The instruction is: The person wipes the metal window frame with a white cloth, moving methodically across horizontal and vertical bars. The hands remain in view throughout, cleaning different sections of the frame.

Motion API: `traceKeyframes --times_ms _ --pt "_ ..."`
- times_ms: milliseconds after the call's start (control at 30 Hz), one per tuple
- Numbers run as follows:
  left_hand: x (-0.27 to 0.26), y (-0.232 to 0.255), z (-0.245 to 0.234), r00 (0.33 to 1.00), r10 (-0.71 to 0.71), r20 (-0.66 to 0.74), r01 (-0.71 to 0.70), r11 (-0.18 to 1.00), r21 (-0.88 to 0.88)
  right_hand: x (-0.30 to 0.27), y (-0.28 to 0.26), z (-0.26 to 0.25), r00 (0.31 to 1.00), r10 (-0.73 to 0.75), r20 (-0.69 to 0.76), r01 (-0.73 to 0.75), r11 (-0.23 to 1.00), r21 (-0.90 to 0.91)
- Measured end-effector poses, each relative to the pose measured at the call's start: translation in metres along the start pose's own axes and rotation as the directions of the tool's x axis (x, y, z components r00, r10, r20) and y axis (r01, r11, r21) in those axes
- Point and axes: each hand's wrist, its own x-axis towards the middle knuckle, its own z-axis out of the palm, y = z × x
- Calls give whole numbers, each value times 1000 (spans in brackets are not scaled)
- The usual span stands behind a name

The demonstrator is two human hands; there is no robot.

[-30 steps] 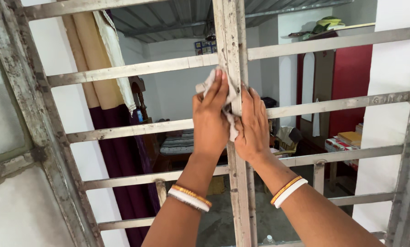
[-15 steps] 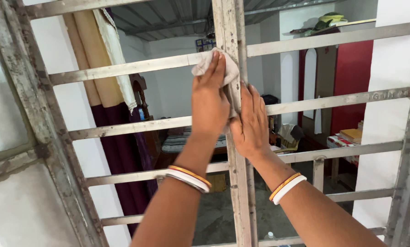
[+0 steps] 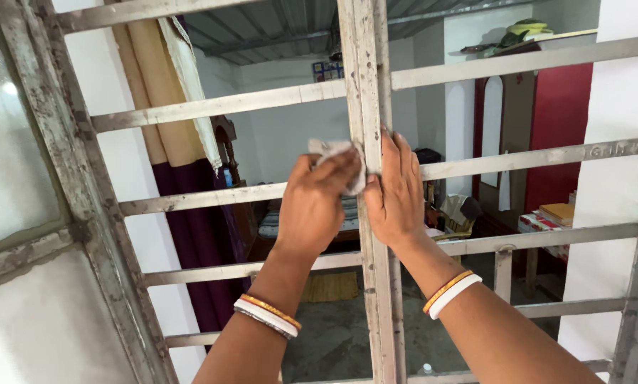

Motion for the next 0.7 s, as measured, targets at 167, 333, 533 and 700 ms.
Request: traceKeyframes --times_ms 167,333,533,700 --pt "26 8 32 938 -297 -178 275 952 -135 -2 1 -1 1000 -11 -7 11 1000 1" --pt "2 17 31 977 -66 -201 71 997 14 0 -2 -1 999 -14 -29 15 999 36" --pt "-13 -2 1 982 175 76 -184 975 128 1 -4 -3 1000 10 -4 -10 1000 26" --pt "26 -17 -10 992 -29 -121 48 987 154 2 -4 -2 1000 1 -9 -1 1000 -10"
